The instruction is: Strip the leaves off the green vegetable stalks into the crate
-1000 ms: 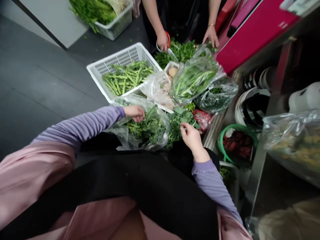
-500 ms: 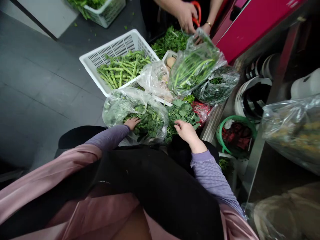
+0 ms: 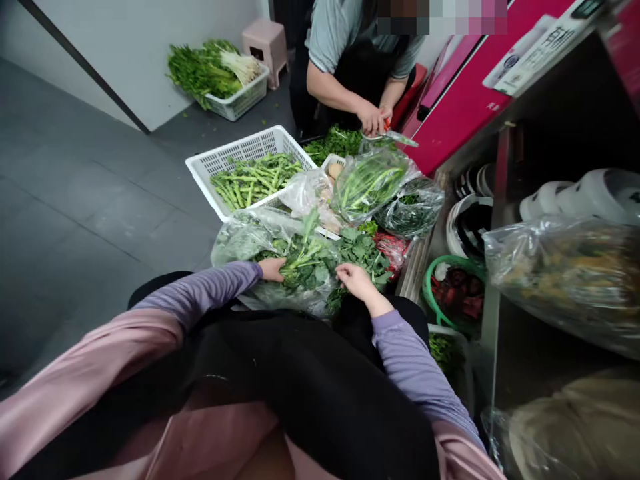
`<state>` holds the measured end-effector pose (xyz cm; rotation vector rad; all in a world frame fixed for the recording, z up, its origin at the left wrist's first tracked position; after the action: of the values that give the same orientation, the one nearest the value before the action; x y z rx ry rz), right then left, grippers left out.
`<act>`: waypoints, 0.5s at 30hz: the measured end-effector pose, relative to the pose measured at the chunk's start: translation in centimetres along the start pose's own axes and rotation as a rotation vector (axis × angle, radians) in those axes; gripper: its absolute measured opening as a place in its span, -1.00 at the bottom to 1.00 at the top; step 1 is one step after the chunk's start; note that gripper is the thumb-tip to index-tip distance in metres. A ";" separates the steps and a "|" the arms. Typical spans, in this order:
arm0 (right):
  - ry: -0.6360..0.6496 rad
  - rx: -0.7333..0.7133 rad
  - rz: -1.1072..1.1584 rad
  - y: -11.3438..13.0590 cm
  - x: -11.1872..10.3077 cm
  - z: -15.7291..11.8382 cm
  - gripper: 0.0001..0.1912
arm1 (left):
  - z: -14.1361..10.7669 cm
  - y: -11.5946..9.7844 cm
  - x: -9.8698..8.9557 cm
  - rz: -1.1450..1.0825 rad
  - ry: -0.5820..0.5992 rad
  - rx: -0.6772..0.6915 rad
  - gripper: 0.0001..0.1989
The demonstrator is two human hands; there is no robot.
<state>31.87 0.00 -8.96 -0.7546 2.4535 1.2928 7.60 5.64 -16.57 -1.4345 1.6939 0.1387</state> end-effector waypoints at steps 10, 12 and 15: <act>0.131 0.233 0.834 5.0 13.2 1.6 -0.75 | -8.5 -7.2 -3.1 -0.010 -0.164 -0.220 -0.31; 0.025 0.306 0.853 4.2 14.0 1.8 -0.84 | -9.4 -8.0 -1.8 0.004 -0.126 -0.195 -0.25; -0.083 0.387 0.782 3.0 13.6 1.8 -0.90 | -10.6 -7.1 -0.7 0.000 -0.008 -0.167 -0.20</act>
<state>18.96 -1.50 -14.17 0.3920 2.8981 0.9405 7.79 -2.38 -6.58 -1.5537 1.7084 0.2923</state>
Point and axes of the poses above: each hand's wrist, its own z-axis towards the middle knuckle, its own x-axis out of the palm, y = z × x, the point moved 9 cm from there along z, towards the middle knuckle, and after that the axes turned 3 degrees about -z, right-handed, at the moved point
